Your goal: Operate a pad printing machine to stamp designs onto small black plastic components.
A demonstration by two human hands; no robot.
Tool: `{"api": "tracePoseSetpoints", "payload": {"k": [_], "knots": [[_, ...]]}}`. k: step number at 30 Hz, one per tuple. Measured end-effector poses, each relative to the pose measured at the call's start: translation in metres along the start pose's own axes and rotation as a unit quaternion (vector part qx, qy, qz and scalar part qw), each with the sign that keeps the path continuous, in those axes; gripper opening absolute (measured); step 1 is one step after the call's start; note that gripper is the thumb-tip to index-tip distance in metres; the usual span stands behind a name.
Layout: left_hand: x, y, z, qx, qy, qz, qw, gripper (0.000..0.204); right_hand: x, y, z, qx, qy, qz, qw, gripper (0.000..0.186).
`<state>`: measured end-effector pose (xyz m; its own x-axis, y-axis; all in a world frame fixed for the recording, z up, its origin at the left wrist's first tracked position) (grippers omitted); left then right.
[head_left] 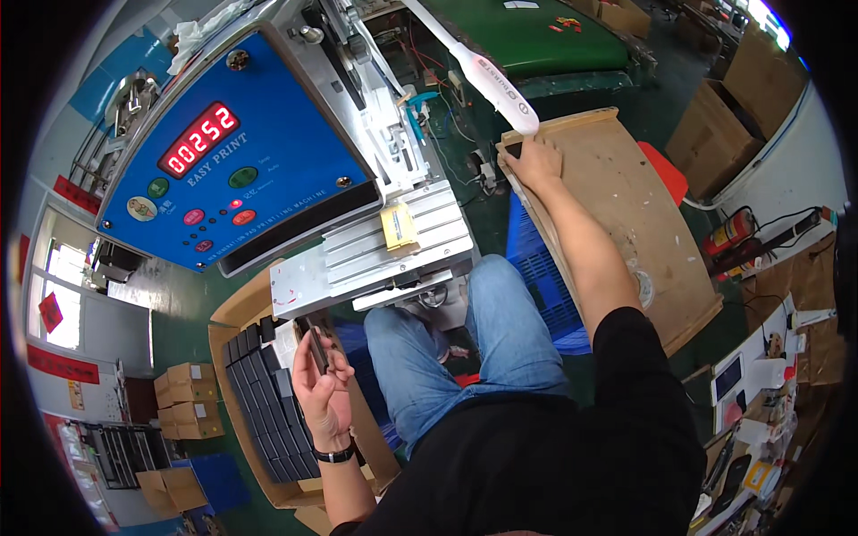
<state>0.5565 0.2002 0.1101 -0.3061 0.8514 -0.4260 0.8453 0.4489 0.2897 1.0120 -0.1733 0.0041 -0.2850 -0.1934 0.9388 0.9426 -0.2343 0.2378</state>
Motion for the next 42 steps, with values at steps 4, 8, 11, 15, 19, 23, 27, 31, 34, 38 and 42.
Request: {"api": "tracePoseSetpoints", "payload": {"k": [4, 8, 11, 15, 19, 23, 27, 31, 34, 38, 42], "knots": [[0.015, -0.002, 0.006, 0.013, -0.006, 0.004, 1.0, 0.074, 0.006, -0.007, 0.003, -0.004, 0.005, -0.005, 1.0, 0.079], [0.015, -0.001, 0.009, 0.019, 0.031, 0.022, 0.999, 0.078, 0.01, -0.007, 0.006, -0.009, 0.006, 0.003, 1.0, 0.081], [-0.001, 0.005, 0.012, 0.018, 0.11, 0.062, 0.992, 0.075, 0.003, -0.004, 0.007, -0.017, 0.005, 0.023, 1.0, 0.085], [-0.021, 0.019, 0.015, -0.024, 0.21, 0.109, 0.971, 0.074, 0.025, -0.016, 0.004, -0.016, 0.071, 0.018, 0.997, 0.086], [-0.056, 0.048, 0.011, -0.112, 0.365, 0.213, 0.899, 0.069, 0.055, -0.028, -0.016, 0.032, 0.121, 0.064, 0.99, 0.081], [-0.079, 0.07, 0.018, -0.218, 0.436, 0.299, 0.82, 0.061, 0.13, -0.092, -0.041, 0.157, 0.232, 0.122, 0.952, 0.062], [-0.093, 0.1, 0.033, -0.261, 0.465, 0.295, 0.793, 0.058, 0.204, -0.175, -0.094, 0.108, 0.247, 0.094, 0.958, 0.047], [-0.107, 0.132, 0.053, -0.28, 0.544, 0.315, 0.725, 0.06, 0.219, -0.241, -0.166, -0.035, 0.207, 0.118, 0.971, 0.04], [-0.116, 0.137, 0.055, -0.301, 0.558, 0.346, 0.691, 0.065, 0.216, -0.278, -0.193, -0.015, 0.153, 0.119, 0.981, 0.037], [-0.125, 0.139, 0.064, -0.324, 0.579, 0.384, 0.643, 0.075, 0.189, -0.295, -0.21, 0.031, 0.068, 0.117, 0.99, 0.031], [-0.128, 0.129, 0.073, -0.325, 0.602, 0.391, 0.616, 0.085, 0.177, -0.292, -0.213, 0.125, -0.039, 0.106, 0.986, 0.025]]}}
Point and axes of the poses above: each hand's wrist, its own y-axis towards the middle knuckle, its own x-axis out of the back of the hand, z = x × y, the point moved 5 cm from there along y, towards the middle knuckle, and after that the axes turned 12 degrees about -x, right-handed, at the moved point
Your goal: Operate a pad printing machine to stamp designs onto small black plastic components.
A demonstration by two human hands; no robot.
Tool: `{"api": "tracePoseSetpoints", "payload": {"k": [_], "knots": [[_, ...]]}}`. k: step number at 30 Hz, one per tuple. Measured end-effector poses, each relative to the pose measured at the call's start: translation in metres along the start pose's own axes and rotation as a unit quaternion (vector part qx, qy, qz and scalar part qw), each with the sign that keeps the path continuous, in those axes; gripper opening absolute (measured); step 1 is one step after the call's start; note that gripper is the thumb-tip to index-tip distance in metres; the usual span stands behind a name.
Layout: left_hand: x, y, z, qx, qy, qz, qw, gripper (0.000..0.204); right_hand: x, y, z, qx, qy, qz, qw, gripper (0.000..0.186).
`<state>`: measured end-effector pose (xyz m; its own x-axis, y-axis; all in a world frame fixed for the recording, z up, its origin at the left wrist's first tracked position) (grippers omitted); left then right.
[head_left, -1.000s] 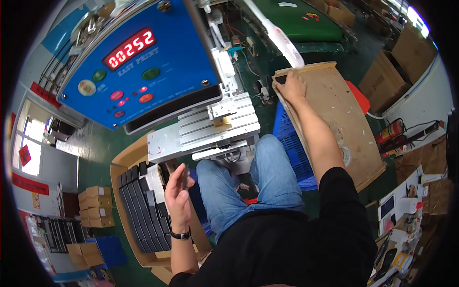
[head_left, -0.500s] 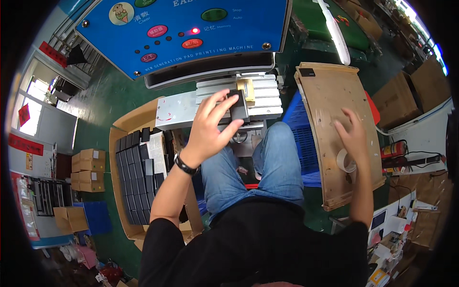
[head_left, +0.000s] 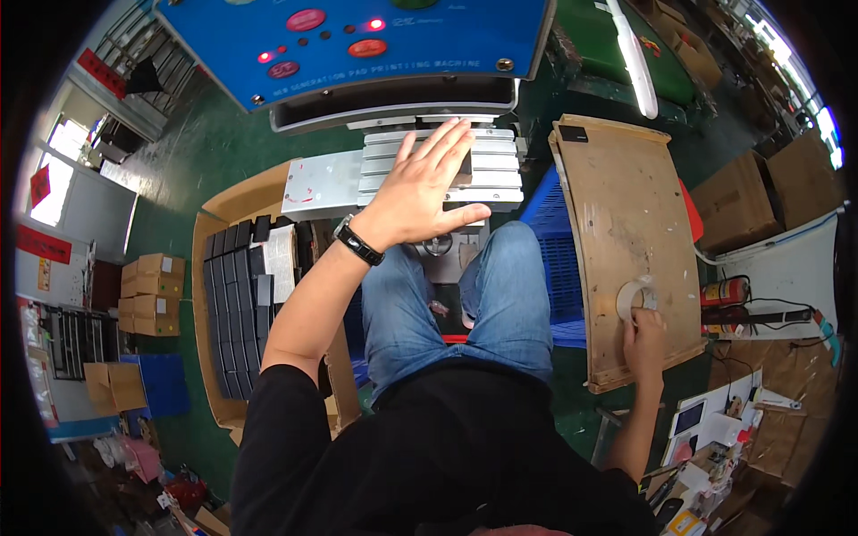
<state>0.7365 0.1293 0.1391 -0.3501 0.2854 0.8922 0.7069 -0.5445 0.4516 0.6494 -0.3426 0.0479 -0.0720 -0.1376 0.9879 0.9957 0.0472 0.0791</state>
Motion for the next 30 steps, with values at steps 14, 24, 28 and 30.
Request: {"api": "tracePoseSetpoints", "payload": {"k": [14, 24, 28, 30], "knots": [[0.021, -0.083, -0.091, 0.168, -0.603, -0.178, 0.76, 0.044, 0.089, 0.023, 0.211, 0.214, 0.532, 0.197, 0.795, 0.019], [0.026, -0.113, -0.092, 0.3, -0.805, -0.117, 0.498, 0.016, 0.089, 0.024, 0.263, 0.307, 0.593, 0.252, 0.7, 0.017], [0.016, -0.111, -0.084, 0.258, -0.742, -0.123, 0.606, 0.012, 0.089, 0.029, 0.268, 0.315, 0.576, 0.24, 0.715, 0.027], [0.015, -0.103, -0.084, 0.238, -0.72, -0.12, 0.641, 0.011, 0.09, 0.037, 0.268, 0.315, 0.57, 0.23, 0.723, 0.03]]}}
Point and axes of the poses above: each hand's wrist, its own y-axis towards the middle knuckle, its own x-axis out of the back of the hand, z = x × y, the point moved 5 cm from there along y, towards the middle knuckle, and after that the axes turned 12 degrees about -x, right-handed, at the moved point
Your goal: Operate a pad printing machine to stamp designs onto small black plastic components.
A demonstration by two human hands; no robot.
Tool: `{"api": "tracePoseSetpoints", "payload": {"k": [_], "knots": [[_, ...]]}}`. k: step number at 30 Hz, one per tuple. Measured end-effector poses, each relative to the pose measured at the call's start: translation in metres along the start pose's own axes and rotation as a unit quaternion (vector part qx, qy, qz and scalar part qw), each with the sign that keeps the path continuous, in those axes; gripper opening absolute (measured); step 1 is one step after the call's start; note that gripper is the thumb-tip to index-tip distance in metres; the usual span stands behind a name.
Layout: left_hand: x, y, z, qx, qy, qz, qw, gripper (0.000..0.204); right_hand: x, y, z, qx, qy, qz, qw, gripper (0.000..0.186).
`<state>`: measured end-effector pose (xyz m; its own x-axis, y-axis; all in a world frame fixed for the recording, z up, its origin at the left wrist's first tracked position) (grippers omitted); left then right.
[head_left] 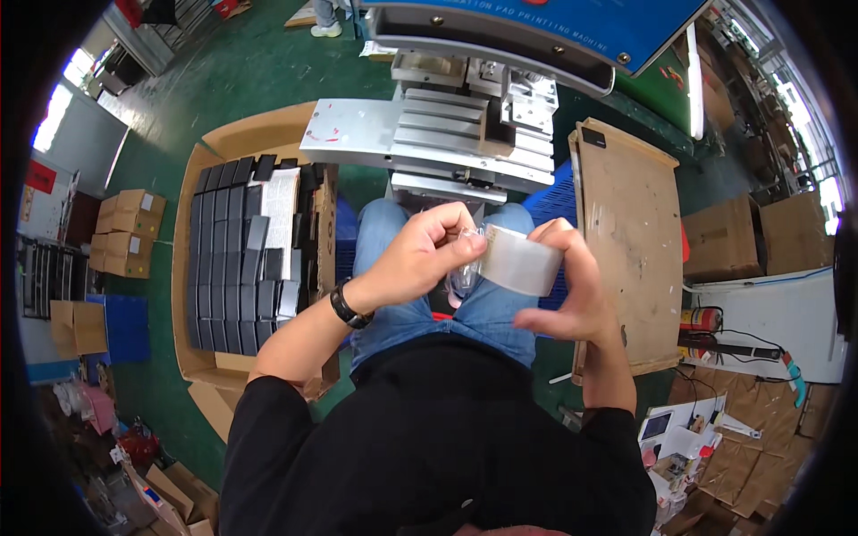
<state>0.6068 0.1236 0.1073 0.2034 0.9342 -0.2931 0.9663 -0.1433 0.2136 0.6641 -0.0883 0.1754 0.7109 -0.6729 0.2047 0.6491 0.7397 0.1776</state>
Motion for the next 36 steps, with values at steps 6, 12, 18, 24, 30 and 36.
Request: {"api": "tracePoseSetpoints", "payload": {"k": [6, 12, 18, 24, 30, 36], "knots": [[-0.011, 0.03, -0.033, -0.084, 0.104, -0.029, 0.991, 0.014, 0.025, 0.02, 0.002, 0.069, -0.227, -0.111, 0.965, 0.043], [0.028, 0.07, -0.052, -0.147, 0.153, -0.112, 0.971, 0.025, 0.088, 0.028, -0.031, 0.075, -0.341, -0.265, 0.899, 0.027], [0.081, 0.136, -0.022, -0.125, 0.184, -0.145, 0.964, 0.011, 0.127, 0.092, -0.11, -0.129, 0.198, -0.302, 0.923, 0.023], [0.083, 0.144, -0.013, -0.113, 0.387, -0.128, 0.906, 0.02, 0.133, 0.091, -0.14, -0.132, 0.269, -0.309, 0.903, 0.022], [0.086, 0.14, -0.015, -0.078, 0.389, -0.192, 0.897, 0.029, 0.129, 0.097, -0.145, -0.134, 0.27, -0.275, 0.913, 0.021], [0.087, 0.143, -0.017, -0.099, 0.416, -0.186, 0.885, 0.016, 0.126, 0.099, -0.155, -0.162, 0.232, -0.288, 0.915, 0.019]]}}
Point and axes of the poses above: each hand's wrist, its own y-axis towards the middle knuckle, its own x-axis out of the back of the hand, z = x × y, the point moved 5 cm from there along y, towards the middle knuckle, and after that the axes turned 12 degrees about -x, right-handed, at the moved point
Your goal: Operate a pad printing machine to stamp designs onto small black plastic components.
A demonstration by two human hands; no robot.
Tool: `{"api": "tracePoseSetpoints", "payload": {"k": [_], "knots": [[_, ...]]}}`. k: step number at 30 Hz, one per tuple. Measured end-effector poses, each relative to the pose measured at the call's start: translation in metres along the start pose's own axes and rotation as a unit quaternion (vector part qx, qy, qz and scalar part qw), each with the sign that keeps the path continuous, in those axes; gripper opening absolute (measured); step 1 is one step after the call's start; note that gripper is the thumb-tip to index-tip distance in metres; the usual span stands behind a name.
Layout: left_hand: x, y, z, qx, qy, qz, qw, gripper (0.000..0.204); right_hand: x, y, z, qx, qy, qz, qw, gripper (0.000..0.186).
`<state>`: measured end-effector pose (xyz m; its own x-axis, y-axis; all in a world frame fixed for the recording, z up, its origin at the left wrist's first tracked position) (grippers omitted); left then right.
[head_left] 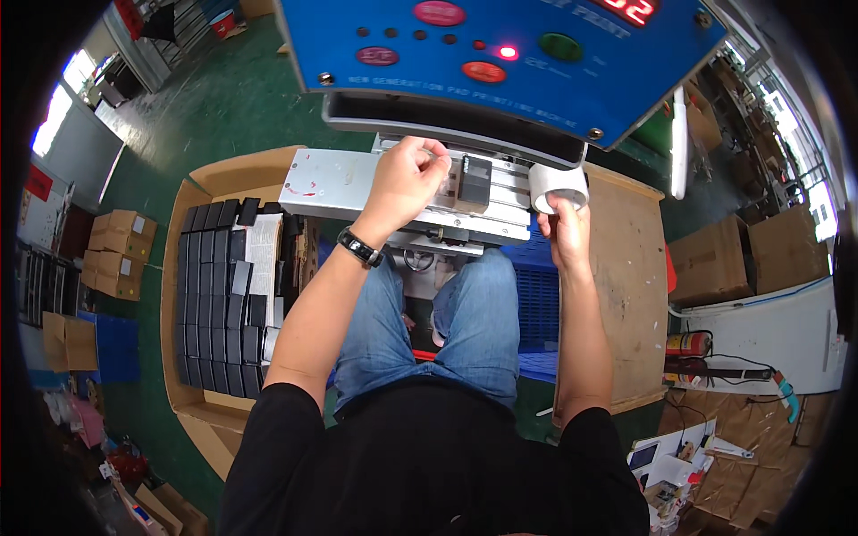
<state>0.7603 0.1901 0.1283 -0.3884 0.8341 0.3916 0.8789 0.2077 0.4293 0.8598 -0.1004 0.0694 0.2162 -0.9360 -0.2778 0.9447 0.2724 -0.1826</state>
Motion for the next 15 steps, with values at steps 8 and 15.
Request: {"api": "tracePoseSetpoints", "payload": {"k": [8, 15], "knots": [[-0.005, -0.006, 0.006, -0.052, -0.013, -0.044, 0.998, 0.012, -0.001, -0.007, -0.004, 0.006, -0.038, -0.011, 0.999, 0.02], [-0.005, -0.004, 0.0, -0.058, 0.033, -0.046, 0.997, 0.01, -0.005, -0.013, 0.001, -0.004, -0.049, -0.058, 0.997, 0.025]]}}
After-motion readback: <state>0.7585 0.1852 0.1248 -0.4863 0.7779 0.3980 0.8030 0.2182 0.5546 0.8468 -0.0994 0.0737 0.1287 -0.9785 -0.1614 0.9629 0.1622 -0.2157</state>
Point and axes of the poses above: each hand's wrist, its own y-axis towards the middle knuckle, its own x-axis out of the back of the hand, z = x × y, the point moved 5 cm from there along y, towards the middle knuckle, and after that the axes turned 12 degrees about -x, right-handed, at the moved point
